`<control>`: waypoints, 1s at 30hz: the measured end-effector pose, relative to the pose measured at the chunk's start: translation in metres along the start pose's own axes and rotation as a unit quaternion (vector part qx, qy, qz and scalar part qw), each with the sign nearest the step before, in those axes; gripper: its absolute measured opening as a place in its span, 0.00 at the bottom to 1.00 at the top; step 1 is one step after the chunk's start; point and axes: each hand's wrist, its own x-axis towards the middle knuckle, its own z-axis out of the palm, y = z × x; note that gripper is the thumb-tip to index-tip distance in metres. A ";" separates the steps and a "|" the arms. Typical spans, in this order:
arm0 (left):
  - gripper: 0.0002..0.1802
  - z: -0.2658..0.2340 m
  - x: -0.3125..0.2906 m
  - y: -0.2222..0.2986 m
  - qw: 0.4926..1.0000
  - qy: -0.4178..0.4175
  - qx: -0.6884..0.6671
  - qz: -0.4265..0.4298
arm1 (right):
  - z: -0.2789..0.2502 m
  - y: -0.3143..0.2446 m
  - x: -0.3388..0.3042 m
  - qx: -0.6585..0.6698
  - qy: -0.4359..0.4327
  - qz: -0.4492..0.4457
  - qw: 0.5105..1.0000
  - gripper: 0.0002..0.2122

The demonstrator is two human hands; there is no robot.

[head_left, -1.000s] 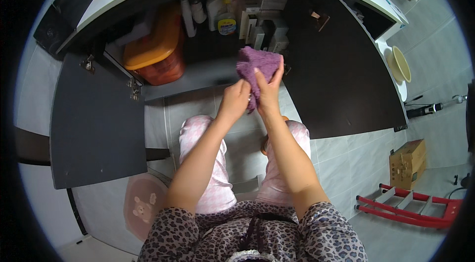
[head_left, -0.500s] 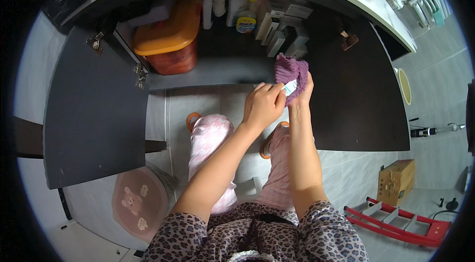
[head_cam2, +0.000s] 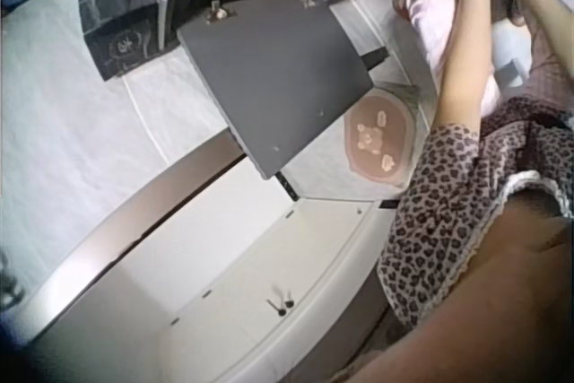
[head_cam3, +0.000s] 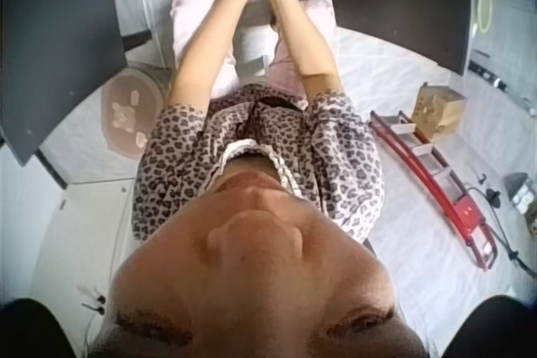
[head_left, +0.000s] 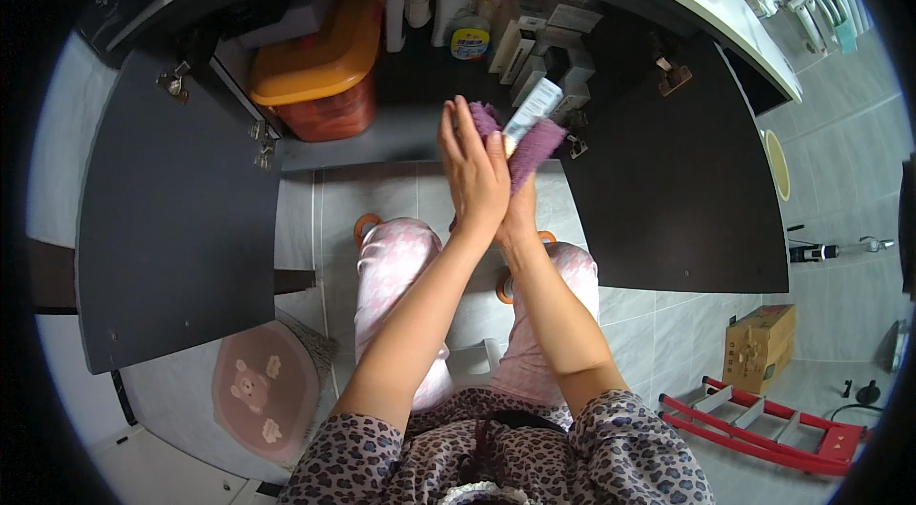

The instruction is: The person sits on the floor and organizes items inside a bathroom cabinet, wiping boxes and arranging them. They then move to the sink, fill a basin with water, and wash a purple cloth.

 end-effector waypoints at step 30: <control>0.18 -0.038 0.048 -0.011 0.773 -0.349 -0.455 -0.274 | -0.010 -0.057 -0.001 -0.184 0.009 -0.013 0.983 0.17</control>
